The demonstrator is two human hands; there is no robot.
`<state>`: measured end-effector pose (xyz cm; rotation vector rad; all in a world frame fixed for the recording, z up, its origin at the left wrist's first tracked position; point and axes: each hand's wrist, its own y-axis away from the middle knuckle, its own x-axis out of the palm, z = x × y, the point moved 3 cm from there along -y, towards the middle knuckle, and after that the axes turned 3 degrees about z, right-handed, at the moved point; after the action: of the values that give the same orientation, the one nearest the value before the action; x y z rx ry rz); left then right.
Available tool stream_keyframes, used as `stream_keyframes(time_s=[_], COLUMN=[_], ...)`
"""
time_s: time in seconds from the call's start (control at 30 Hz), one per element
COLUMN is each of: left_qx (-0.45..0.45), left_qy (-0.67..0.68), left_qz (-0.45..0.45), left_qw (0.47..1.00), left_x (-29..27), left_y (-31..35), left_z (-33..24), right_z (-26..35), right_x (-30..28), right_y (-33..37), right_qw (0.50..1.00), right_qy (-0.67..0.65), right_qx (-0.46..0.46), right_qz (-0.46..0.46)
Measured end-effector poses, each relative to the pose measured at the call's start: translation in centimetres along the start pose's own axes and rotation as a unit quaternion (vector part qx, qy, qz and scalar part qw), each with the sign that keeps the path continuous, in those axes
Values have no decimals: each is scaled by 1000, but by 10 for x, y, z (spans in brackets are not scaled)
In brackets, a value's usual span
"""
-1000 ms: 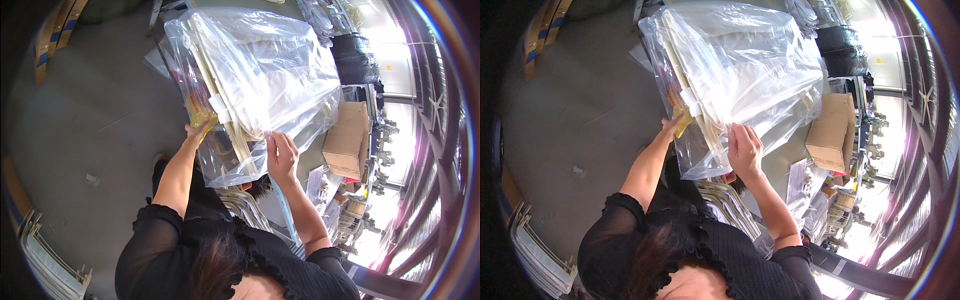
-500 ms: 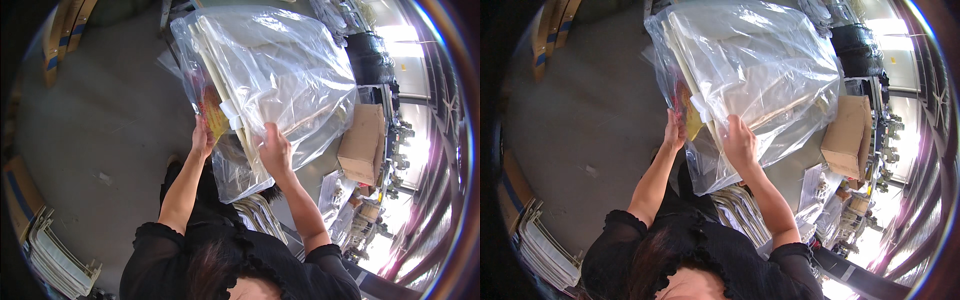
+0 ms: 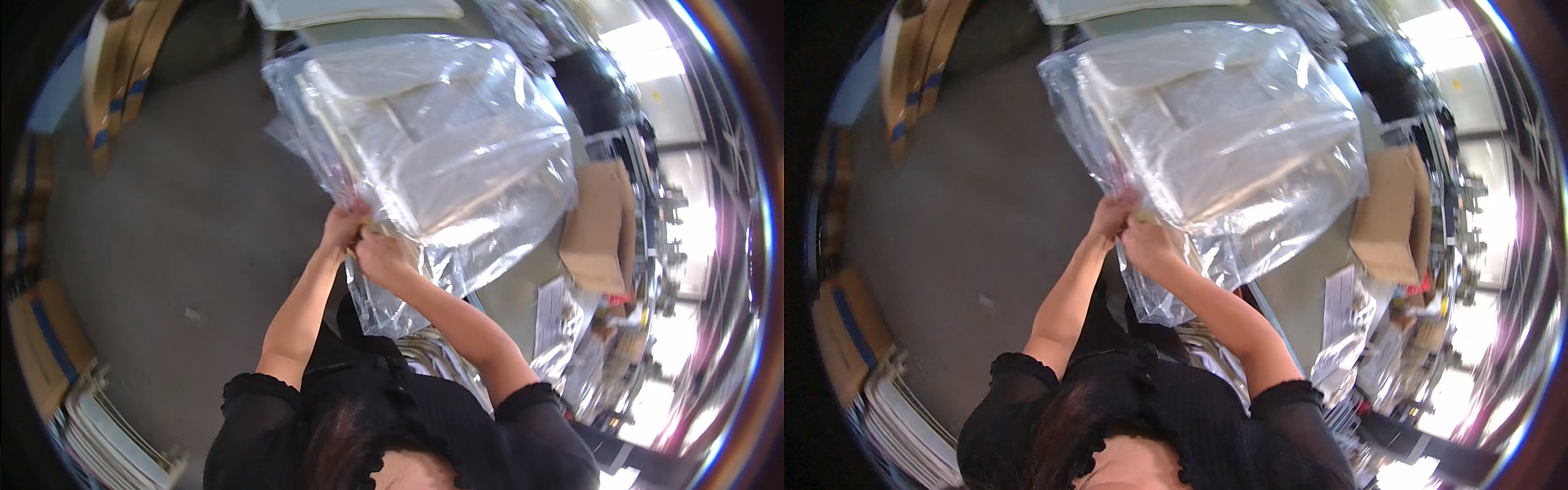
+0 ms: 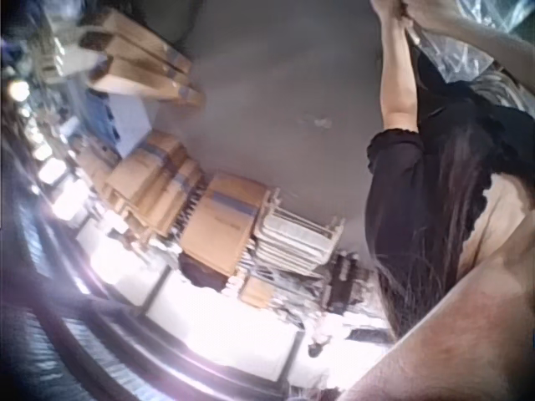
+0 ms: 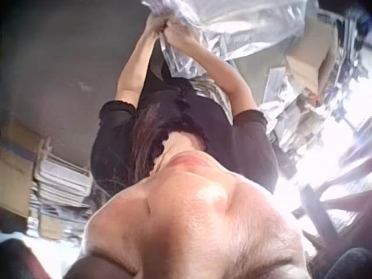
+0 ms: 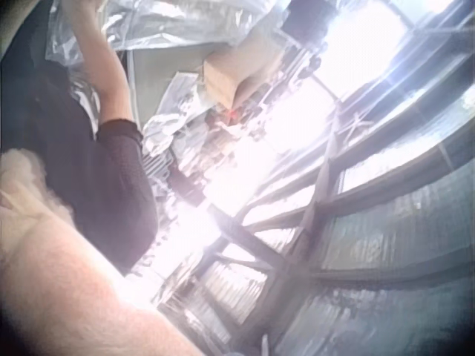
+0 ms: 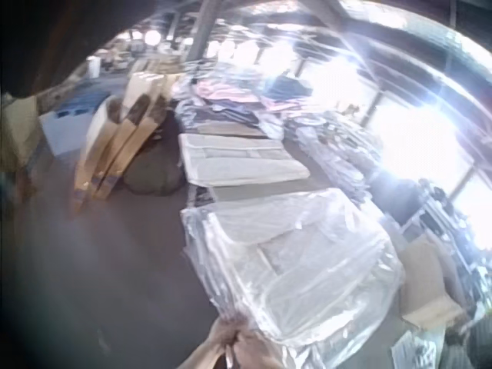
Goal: The person unpacks a metal frame from a cardboard box, removes plastic wrapping, and places the frame on a table. They then handle small parts and a plastic bag, placing items into the bag and sealing it. The person works in a warehouse-like setting with stacked boxes and furniture parts.
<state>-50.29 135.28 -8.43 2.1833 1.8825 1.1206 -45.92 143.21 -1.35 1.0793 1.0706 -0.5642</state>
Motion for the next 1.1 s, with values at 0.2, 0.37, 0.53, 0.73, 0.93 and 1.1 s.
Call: stream_keyframes(time_s=[0.2, 0.37, 0.53, 0.73, 0.93, 1.1], left_qx=[83, -91, 4, -10, -50, -112], left_qy=[63, 237, -24, -133, -87, -34], left_qz=[55, 136, -38, 7, 55, 30], left_qw=[993, 958, 999, 991, 993, 993], left_x=[-50, -55, -80, -133, -146, -118], left_y=[-93, -112, -49, -50, -48, -29], left_z=[26, -17, -94, -122, -130, -137], right_z=[22, 1, -61, -171, -338, -447], right_x=[-47, -67, -62, -16, -14, -22], right_y=[32, 97, 152, 171, 132, 66], right_qw=[971, 935, 892, 814, 587, 590], right_qy=[-173, -170, -228, -346, -440, -501], right_qx=[-32, -73, 39, 293, 545, 470], right_qz=[-162, -302, -387, -364, -406, -424])
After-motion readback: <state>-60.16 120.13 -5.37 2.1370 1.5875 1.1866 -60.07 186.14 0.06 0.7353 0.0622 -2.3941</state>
